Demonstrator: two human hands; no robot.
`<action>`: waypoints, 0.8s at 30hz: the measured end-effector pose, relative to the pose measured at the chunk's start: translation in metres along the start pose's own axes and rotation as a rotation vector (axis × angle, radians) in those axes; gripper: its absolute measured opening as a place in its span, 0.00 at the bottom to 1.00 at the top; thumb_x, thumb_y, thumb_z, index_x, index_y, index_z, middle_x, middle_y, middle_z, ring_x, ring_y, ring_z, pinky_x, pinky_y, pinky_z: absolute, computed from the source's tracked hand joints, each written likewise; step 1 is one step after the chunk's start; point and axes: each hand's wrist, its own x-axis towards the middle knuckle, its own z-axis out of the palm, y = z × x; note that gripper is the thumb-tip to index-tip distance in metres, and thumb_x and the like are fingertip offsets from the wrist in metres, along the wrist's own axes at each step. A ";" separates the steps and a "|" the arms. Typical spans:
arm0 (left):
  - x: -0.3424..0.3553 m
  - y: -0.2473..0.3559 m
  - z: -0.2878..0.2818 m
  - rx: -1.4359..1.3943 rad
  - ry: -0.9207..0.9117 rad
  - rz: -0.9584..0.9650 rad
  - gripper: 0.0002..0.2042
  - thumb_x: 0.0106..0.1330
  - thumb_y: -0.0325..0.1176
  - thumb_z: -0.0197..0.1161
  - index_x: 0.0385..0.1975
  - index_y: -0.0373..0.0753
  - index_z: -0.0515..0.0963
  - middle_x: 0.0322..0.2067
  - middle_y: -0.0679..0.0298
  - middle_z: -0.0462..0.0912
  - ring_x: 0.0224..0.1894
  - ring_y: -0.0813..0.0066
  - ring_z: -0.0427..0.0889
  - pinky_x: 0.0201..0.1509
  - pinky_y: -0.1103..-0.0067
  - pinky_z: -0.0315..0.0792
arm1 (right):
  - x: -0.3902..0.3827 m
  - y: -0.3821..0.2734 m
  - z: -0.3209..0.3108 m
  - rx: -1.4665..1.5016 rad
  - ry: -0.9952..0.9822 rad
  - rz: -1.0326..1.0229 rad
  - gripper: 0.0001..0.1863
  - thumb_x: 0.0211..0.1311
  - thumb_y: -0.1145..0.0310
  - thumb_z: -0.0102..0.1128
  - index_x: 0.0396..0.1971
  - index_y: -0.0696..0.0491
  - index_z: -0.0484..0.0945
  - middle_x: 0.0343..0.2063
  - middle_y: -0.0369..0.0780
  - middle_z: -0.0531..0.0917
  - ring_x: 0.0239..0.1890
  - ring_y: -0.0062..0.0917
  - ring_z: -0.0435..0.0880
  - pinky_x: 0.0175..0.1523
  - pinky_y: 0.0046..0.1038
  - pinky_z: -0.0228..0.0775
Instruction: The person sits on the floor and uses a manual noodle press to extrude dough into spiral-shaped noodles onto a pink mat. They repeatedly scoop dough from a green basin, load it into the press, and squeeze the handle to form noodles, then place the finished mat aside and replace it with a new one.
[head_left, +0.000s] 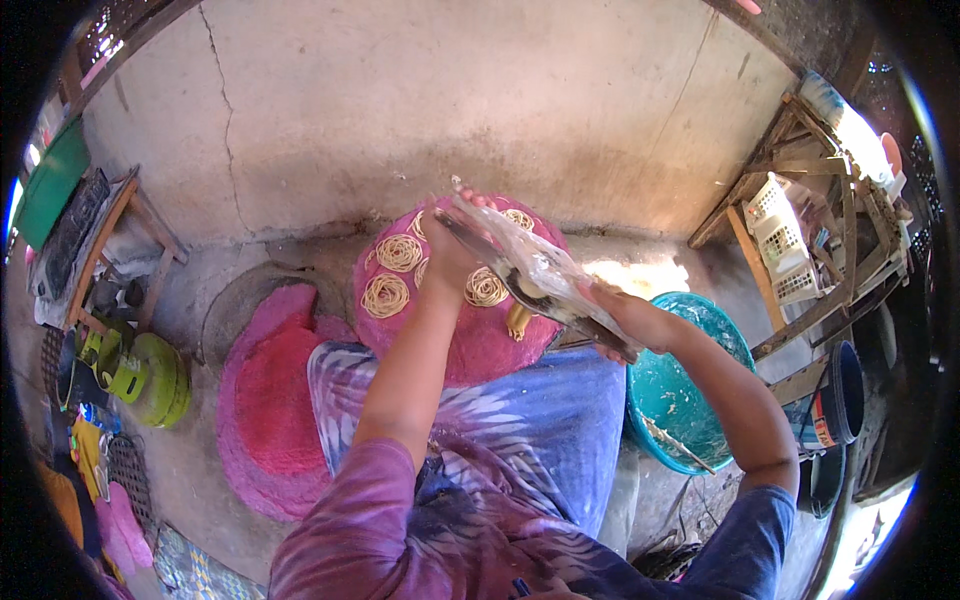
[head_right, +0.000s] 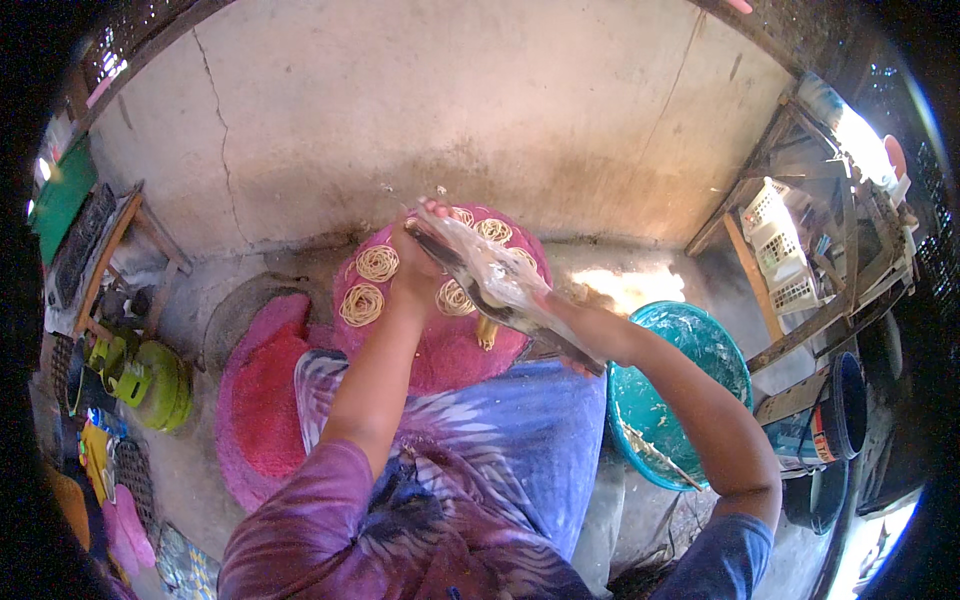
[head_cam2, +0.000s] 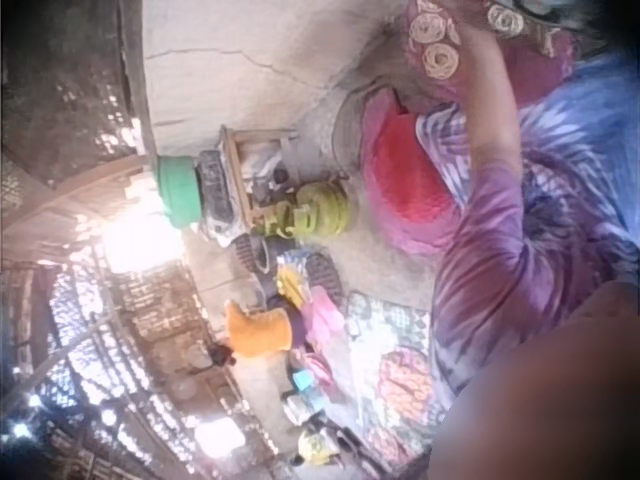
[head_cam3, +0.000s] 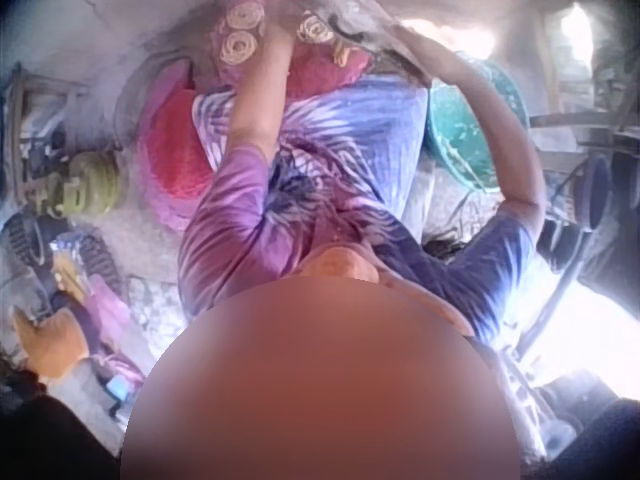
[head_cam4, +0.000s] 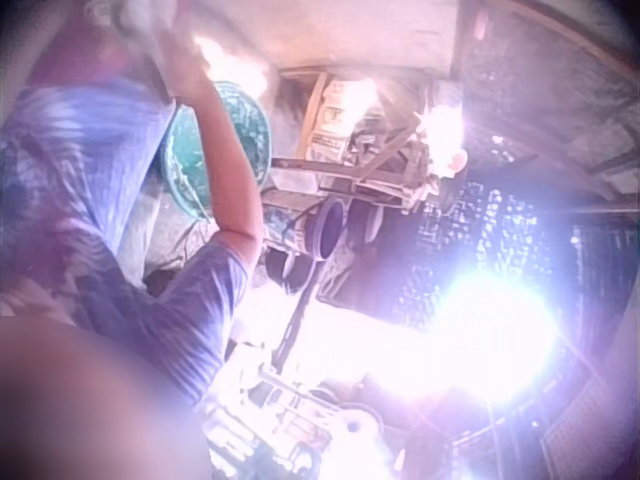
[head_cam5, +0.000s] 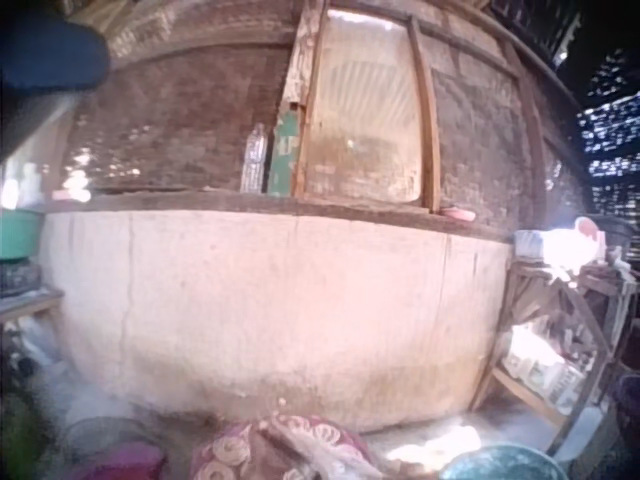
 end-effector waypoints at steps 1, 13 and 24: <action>0.003 0.009 -0.001 -0.002 -0.061 -0.003 0.19 0.61 0.54 0.55 0.30 0.42 0.72 0.28 0.66 0.74 0.34 0.69 0.74 0.47 0.68 0.71 | 0.003 -0.003 0.005 -0.020 0.021 -0.019 0.40 0.64 0.30 0.30 0.32 0.57 0.73 0.16 0.39 0.75 0.16 0.23 0.76 0.19 0.26 0.69; -0.005 0.012 0.051 -0.007 0.054 0.038 0.18 0.65 0.52 0.43 0.24 0.44 0.69 0.22 0.69 0.70 0.27 0.70 0.71 0.39 0.69 0.68 | -0.029 -0.032 0.012 -0.096 0.171 0.007 0.38 0.65 0.32 0.34 0.32 0.57 0.75 0.14 0.38 0.73 0.12 0.20 0.73 0.15 0.24 0.63; -0.006 -0.012 0.030 0.005 0.052 -0.099 0.22 0.67 0.57 0.42 0.24 0.44 0.68 0.22 0.65 0.71 0.28 0.66 0.72 0.42 0.65 0.69 | -0.037 0.007 0.012 0.058 0.164 -0.040 0.37 0.66 0.34 0.37 0.38 0.59 0.75 0.15 0.36 0.72 0.13 0.18 0.71 0.15 0.21 0.64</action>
